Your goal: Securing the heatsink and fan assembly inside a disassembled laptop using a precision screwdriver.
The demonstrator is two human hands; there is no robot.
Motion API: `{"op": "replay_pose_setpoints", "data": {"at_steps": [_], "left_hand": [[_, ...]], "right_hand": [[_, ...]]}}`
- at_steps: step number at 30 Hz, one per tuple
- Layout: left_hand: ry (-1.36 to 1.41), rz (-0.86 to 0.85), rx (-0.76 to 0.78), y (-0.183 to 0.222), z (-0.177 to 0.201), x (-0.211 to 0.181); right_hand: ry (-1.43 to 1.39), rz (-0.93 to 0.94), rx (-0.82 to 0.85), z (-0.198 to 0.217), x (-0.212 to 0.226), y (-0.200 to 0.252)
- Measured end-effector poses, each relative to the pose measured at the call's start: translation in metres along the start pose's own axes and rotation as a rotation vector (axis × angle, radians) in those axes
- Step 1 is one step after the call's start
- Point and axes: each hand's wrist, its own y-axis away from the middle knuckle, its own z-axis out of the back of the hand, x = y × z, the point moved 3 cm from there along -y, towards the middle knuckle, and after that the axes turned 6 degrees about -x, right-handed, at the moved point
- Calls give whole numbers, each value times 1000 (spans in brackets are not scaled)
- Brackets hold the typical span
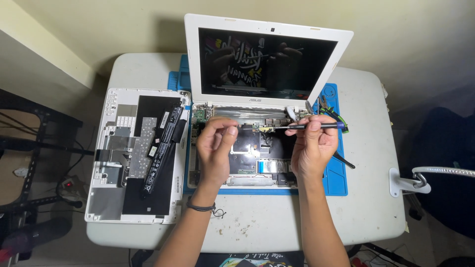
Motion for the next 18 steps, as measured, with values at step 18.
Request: {"op": "replay_pose_setpoints", "data": {"at_steps": [18], "left_hand": [[549, 491, -39, 14, -2, 50]], "right_hand": [[-46, 40, 13, -1, 7, -1]]}}
